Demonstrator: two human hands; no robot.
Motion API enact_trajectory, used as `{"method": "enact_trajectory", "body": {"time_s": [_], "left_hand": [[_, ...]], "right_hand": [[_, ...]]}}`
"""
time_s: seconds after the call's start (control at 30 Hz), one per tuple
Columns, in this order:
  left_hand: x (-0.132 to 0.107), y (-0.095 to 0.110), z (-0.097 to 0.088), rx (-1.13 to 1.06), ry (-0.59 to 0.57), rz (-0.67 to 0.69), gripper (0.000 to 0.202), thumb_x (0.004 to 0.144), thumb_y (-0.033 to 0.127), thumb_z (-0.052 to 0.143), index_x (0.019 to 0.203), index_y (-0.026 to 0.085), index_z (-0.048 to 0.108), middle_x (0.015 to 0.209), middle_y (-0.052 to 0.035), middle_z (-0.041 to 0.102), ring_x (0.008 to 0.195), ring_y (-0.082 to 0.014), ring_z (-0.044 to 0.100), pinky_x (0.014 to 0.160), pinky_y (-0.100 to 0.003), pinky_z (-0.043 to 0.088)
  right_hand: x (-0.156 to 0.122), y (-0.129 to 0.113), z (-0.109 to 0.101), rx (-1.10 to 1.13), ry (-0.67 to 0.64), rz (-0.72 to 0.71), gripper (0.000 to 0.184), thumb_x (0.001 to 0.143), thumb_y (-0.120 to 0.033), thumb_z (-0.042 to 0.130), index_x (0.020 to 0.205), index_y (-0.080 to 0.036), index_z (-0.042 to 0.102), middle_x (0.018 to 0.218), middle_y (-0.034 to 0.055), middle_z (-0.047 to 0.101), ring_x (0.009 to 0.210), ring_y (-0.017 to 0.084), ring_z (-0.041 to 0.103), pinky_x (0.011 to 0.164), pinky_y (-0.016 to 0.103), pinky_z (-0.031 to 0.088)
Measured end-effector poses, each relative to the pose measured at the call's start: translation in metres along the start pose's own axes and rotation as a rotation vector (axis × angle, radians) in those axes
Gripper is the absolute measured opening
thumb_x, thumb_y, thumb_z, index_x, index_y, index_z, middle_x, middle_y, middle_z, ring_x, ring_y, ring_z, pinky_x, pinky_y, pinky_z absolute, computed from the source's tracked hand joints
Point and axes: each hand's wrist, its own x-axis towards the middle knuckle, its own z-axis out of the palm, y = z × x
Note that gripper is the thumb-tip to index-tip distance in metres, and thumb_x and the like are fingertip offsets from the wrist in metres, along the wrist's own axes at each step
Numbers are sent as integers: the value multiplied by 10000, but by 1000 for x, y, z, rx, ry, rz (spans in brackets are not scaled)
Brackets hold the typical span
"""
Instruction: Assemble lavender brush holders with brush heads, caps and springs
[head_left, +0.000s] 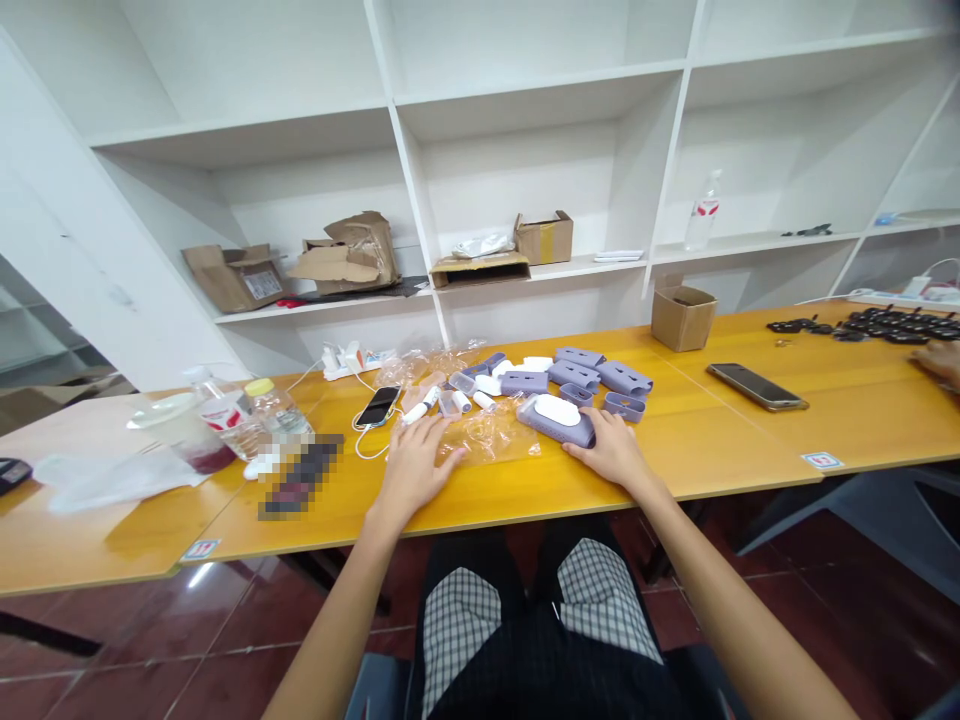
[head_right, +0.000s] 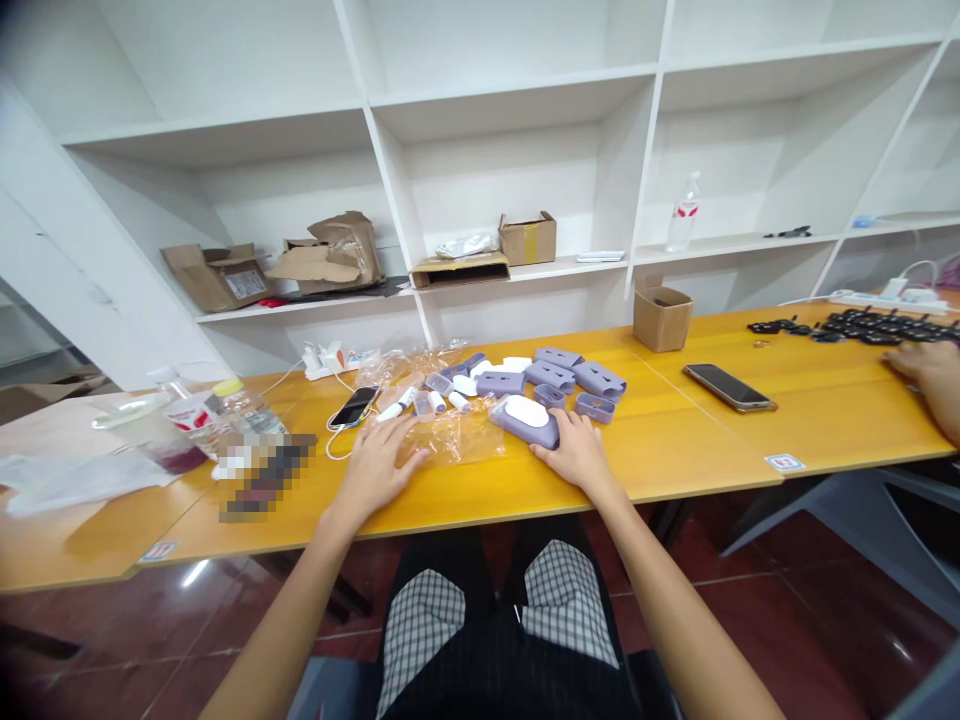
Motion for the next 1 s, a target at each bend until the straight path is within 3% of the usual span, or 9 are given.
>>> {"method": "enact_trajectory", "body": {"time_s": [0.13, 0.33, 0.47, 0.57, 0.73, 0.87, 1.0], "left_hand": [[-2, 3, 7, 10, -4, -4, 741, 962, 564, 714, 1601, 279, 466, 1601, -168, 567, 1505, -418, 480, 1263, -710, 269], [-3, 5, 16, -10, 82, -30, 591, 984, 458, 698, 1511, 239, 543, 1467, -175, 647, 1411, -381, 559, 1252, -700, 290], [-4, 6, 18, -36, 114, -11, 541, 997, 437, 683, 1491, 253, 558, 1448, -162, 661, 1389, -358, 578, 1254, -679, 299], [-4, 7, 18, -43, 108, -13, 528, 1007, 433, 671, 1488, 239, 568, 1447, -164, 664, 1391, -357, 579, 1257, -677, 295], [-3, 7, 20, -49, 77, -26, 529, 1034, 438, 621, 1519, 242, 548, 1496, -159, 647, 1439, -364, 544, 1270, -700, 259], [-3, 7, 21, -43, 63, -25, 572, 1035, 444, 615, 1561, 250, 502, 1574, -161, 594, 1510, -383, 484, 1283, -714, 230], [-3, 14, 20, -29, 136, 31, 624, 1009, 414, 662, 1574, 219, 484, 1645, -187, 509, 1571, -413, 397, 1278, -710, 263]], "right_hand": [[4, 9, -2, 165, 18, 12, 688, 819, -534, 775, 1392, -174, 650, 1352, 199, 710, 1221, 436, 660, 1038, 634, 517], [10, 11, -16, 501, 137, 195, 634, 735, -553, 864, 1259, -217, 745, 1306, 170, 751, 1210, 413, 686, 1073, 631, 530], [9, 6, -32, 717, 221, 70, 666, 717, -508, 906, 1302, -250, 723, 1363, 146, 725, 1233, 387, 679, 1056, 601, 558], [7, 2, -48, 888, 164, -40, 687, 680, -460, 958, 1293, -277, 709, 1346, 115, 724, 1222, 355, 684, 1063, 566, 564], [3, 3, -63, 865, 37, -173, 636, 589, -460, 1012, 1148, -290, 761, 1284, 99, 727, 1259, 368, 653, 1073, 567, 550], [3, 10, -54, 798, 2, -194, 572, 610, -454, 998, 1107, -284, 773, 1330, 109, 694, 1294, 360, 641, 1079, 561, 540], [4, 15, -38, 773, -44, -213, 557, 643, -411, 979, 1142, -279, 768, 1342, 102, 690, 1321, 351, 632, 1121, 570, 509]]}}
